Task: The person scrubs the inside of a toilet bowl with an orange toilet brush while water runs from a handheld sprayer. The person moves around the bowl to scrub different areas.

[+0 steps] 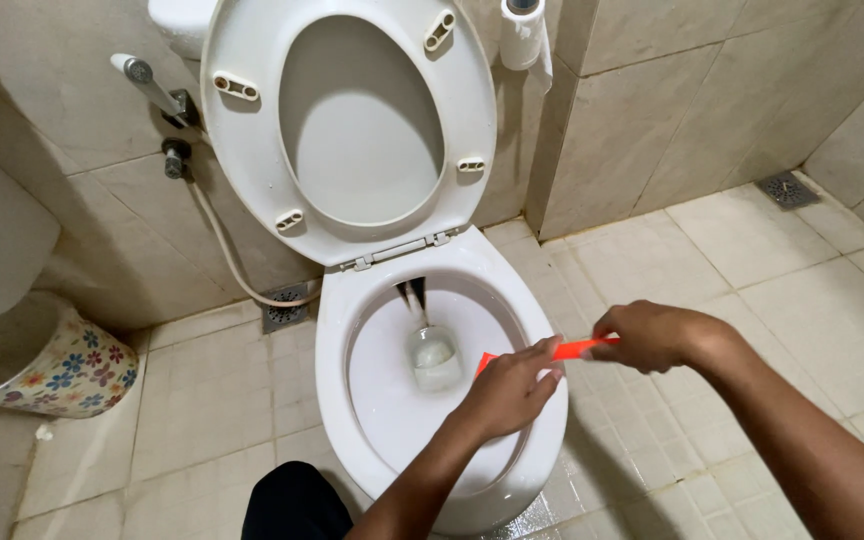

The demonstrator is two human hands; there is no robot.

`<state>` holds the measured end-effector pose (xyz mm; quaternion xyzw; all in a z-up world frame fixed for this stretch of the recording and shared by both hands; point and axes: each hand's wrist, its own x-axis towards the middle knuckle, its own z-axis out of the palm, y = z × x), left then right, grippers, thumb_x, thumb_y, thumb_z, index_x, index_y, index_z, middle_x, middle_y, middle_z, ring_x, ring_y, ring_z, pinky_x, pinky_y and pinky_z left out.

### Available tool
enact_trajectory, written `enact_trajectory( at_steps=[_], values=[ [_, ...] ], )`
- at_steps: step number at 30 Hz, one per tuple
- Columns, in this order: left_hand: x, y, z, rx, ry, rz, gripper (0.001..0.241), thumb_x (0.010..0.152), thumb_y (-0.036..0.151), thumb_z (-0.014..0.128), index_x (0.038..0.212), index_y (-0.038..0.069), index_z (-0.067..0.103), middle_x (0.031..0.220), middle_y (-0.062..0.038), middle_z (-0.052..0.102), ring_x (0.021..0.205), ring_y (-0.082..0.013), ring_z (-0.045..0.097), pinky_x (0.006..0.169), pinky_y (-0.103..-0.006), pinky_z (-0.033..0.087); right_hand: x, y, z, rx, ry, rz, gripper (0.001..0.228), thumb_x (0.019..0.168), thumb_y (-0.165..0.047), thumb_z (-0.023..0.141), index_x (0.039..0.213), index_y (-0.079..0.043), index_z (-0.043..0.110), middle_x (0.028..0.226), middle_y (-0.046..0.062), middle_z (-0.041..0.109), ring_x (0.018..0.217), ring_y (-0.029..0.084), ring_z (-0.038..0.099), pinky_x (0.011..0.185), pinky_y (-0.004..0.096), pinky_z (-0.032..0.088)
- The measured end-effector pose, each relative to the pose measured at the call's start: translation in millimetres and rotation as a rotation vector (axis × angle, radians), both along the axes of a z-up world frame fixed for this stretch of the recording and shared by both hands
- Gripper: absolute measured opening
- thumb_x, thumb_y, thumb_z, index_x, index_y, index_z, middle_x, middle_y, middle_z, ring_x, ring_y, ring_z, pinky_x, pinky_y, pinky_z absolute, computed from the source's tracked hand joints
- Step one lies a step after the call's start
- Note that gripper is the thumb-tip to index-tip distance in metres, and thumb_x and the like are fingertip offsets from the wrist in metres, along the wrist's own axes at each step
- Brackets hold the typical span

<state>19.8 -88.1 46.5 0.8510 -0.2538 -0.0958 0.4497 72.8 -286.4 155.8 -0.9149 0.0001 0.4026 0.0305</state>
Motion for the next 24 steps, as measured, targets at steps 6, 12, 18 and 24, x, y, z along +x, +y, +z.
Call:
enact_trajectory(
  at_steps=[6,12,18,24],
  values=[
    [-8,2,19,0.073,0.118,-0.008,0.055,0.101,0.027,0.052,0.149,0.001,0.047,0.148,-0.02,0.056,0.097,-0.0405,0.072,0.095,-0.0454,0.054,-15,-7,-14,0.082,-0.134,0.239,0.037,0.094,-0.032,0.066,0.13,-0.027,0.066,0.111,0.01,0.077,0.105,0.033,0.072,0.094,0.047,0.055],
    [-17,32,-9,0.123,0.019,0.041,0.053,0.103,0.029,0.053,0.145,-0.002,0.05,0.142,-0.024,0.059,0.126,-0.0405,0.06,0.107,-0.0442,0.048,-35,26,-36,0.199,-0.171,0.216,0.032,0.097,-0.032,0.06,0.127,-0.025,0.067,0.122,0.013,0.071,0.116,0.036,0.066,0.099,0.049,0.053],
    [-11,30,-43,0.048,-0.067,0.053,0.055,0.105,0.029,0.055,0.145,-0.008,0.048,0.143,-0.03,0.056,0.131,-0.0428,0.057,0.109,-0.0462,0.046,-35,31,-34,0.136,-0.122,0.21,0.032,0.101,-0.033,0.056,0.129,-0.022,0.066,0.122,0.014,0.071,0.116,0.036,0.067,0.099,0.049,0.054],
    [-22,5,1,-0.008,0.051,0.016,0.06,0.103,0.031,0.053,0.147,-0.01,0.044,0.144,-0.032,0.052,0.107,-0.0411,0.071,0.106,-0.0466,0.049,-33,15,7,0.009,-0.05,0.171,0.041,0.098,-0.036,0.058,0.138,-0.031,0.061,0.119,0.009,0.075,0.113,0.033,0.07,0.1,0.046,0.055]
  ],
)
